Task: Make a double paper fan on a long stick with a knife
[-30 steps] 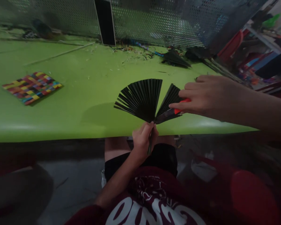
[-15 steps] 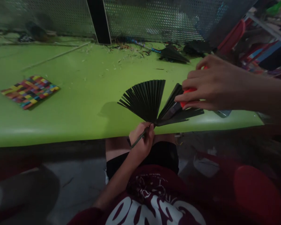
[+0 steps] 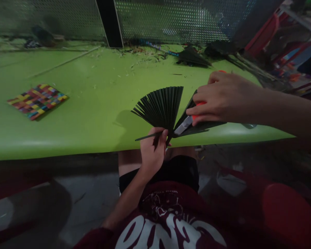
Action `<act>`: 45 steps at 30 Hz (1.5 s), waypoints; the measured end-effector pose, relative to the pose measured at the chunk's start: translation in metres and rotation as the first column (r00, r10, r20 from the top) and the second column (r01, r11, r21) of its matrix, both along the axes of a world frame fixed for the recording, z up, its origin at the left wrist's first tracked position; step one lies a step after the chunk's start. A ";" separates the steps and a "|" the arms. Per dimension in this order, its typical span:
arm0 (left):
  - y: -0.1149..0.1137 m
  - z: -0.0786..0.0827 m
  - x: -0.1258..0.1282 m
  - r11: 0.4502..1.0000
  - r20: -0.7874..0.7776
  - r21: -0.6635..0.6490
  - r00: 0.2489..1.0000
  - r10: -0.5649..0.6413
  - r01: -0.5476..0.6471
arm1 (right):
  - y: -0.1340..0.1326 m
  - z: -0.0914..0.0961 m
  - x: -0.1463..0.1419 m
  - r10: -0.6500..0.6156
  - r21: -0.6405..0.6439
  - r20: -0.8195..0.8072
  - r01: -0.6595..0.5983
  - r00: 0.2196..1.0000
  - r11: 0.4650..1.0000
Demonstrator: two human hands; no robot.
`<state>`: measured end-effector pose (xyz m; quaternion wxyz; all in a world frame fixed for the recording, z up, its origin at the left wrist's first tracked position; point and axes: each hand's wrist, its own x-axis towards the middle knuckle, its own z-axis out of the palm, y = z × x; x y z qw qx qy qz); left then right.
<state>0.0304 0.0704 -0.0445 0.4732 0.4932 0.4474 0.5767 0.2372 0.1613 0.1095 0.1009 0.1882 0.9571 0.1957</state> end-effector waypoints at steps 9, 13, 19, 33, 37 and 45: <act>-0.001 0.001 0.000 1.000 0.024 0.012 1.000 -0.012 0.012 | -0.003 -0.002 -0.002 -0.014 0.072 0.036 0.011 0.999 0.997; -0.006 0.003 -0.003 0.997 -0.093 0.077 0.995 0.022 -0.015 | -0.003 -0.003 -0.003 -0.010 0.117 0.011 0.009 1.000 0.993; -0.011 -0.006 0.001 0.983 -0.119 0.126 0.981 0.151 -0.136 | -0.007 -0.003 -0.007 0.001 0.140 -0.021 0.002 1.000 0.990; -0.016 -0.017 0.006 0.858 -0.438 0.504 0.826 0.355 -0.101 | -0.002 0.000 -0.012 -0.109 -0.197 -0.110 0.086 0.988 0.977; -0.016 -0.017 0.006 0.826 -0.436 0.560 0.822 0.366 -0.071 | 0.006 -0.008 -0.005 -0.072 -0.190 -0.098 0.052 0.993 0.980; -0.013 -0.014 -0.007 0.936 -0.357 0.349 0.918 0.171 -0.038 | 0.012 -0.019 -0.002 -0.051 -0.105 -0.084 0.042 0.995 0.994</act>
